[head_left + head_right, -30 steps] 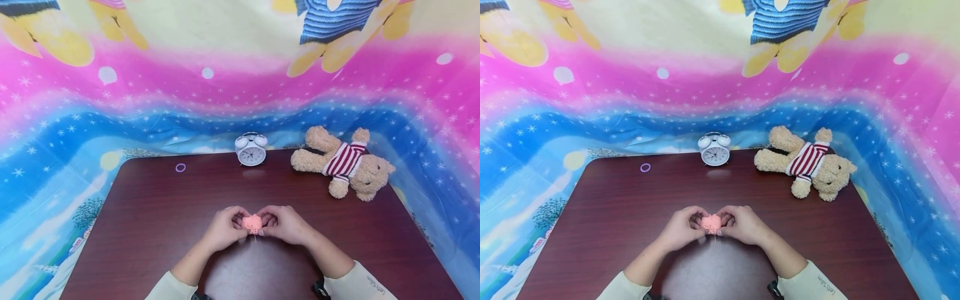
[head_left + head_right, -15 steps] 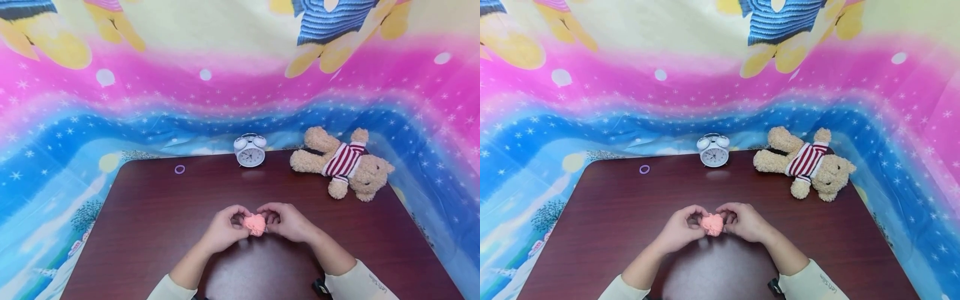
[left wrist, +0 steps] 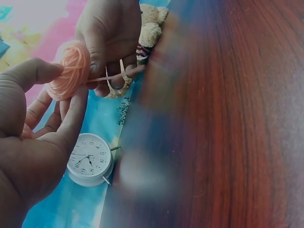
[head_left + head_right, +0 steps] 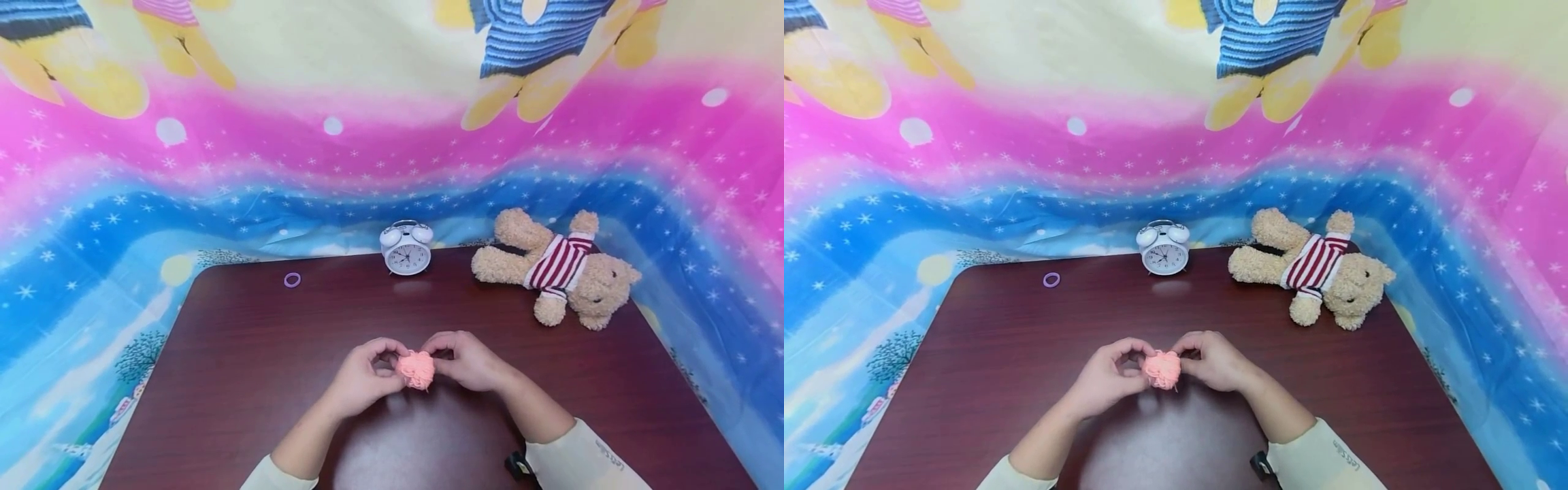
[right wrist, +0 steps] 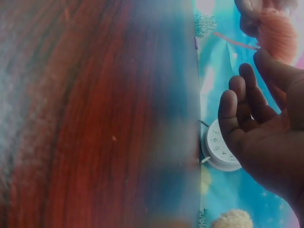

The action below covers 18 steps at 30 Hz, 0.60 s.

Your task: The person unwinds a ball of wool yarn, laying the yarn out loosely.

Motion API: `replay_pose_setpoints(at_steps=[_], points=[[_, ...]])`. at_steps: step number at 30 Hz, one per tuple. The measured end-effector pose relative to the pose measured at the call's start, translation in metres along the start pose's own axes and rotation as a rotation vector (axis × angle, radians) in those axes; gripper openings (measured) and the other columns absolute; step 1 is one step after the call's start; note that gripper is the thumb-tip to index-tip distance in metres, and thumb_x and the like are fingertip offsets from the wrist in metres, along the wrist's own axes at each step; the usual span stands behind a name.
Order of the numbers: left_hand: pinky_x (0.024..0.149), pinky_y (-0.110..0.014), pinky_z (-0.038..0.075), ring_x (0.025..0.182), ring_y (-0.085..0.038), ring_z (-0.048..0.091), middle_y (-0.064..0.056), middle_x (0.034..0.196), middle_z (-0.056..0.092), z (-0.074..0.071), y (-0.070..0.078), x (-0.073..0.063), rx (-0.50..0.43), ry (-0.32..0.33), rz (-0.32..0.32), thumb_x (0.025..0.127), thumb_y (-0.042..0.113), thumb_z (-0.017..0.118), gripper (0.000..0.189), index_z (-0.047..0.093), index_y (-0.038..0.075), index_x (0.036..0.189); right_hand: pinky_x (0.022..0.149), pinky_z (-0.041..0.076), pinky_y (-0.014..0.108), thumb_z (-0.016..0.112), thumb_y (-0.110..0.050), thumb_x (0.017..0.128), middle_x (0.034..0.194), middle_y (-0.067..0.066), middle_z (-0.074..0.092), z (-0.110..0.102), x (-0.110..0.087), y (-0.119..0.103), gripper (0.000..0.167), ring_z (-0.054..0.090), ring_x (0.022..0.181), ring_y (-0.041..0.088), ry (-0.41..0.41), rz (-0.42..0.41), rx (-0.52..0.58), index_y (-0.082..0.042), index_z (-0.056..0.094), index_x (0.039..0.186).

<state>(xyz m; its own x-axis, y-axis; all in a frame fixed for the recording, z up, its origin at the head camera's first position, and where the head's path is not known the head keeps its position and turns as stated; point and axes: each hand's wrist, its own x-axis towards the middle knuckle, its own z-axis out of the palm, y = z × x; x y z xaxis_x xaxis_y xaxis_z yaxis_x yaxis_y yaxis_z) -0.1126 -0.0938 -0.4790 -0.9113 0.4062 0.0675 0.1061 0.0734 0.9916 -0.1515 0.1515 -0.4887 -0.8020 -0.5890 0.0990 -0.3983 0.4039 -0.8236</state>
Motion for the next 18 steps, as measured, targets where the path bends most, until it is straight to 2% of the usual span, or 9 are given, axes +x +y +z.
replay_pose_setpoints(at_steps=[4,7,13,18], points=[[0.081,-0.03,0.062,0.094,-0.021,0.065,-0.016,0.108,0.067,0.0,0.002,-0.001,-0.041,-0.013,-0.003,0.08,-0.01,0.075,0.035,0.067,-0.004,0.113,0.083,0.057,0.028,0.072,0.0,0.09,0.107,-0.003,0.073,0.001,0.001,0.0,0.028,0.066,0.095,0.013,-0.065,0.061,0.098,-0.012,0.074,0.115],[0.081,-0.029,0.062,0.095,-0.02,0.066,-0.014,0.109,0.066,0.001,0.004,-0.002,-0.068,-0.024,-0.003,0.08,-0.011,0.074,0.035,0.067,-0.003,0.113,0.082,0.056,0.027,0.07,0.003,0.088,0.109,-0.002,0.074,0.004,0.002,0.001,0.034,0.065,0.095,0.013,-0.111,0.067,0.144,-0.01,0.073,0.119],[0.08,-0.028,0.062,0.095,-0.02,0.067,-0.014,0.113,0.067,-0.001,0.007,-0.003,-0.102,-0.04,-0.005,0.081,-0.01,0.074,0.036,0.065,-0.003,0.115,0.084,0.056,0.027,0.071,-0.006,0.093,0.104,-0.008,0.075,0.001,0.001,0.0,0.02,0.067,0.095,0.011,-0.091,0.043,0.103,-0.017,0.077,0.108],[0.082,-0.029,0.062,0.097,-0.021,0.069,-0.018,0.117,0.067,-0.005,0.005,-0.005,-0.121,-0.032,-0.008,0.08,-0.013,0.072,0.036,0.064,-0.006,0.115,0.073,0.053,0.026,0.072,-0.019,0.098,0.094,-0.009,0.073,-0.007,-0.001,0.0,0.008,0.063,0.083,0.013,-0.046,0.084,0.079,-0.021,0.078,0.103]])
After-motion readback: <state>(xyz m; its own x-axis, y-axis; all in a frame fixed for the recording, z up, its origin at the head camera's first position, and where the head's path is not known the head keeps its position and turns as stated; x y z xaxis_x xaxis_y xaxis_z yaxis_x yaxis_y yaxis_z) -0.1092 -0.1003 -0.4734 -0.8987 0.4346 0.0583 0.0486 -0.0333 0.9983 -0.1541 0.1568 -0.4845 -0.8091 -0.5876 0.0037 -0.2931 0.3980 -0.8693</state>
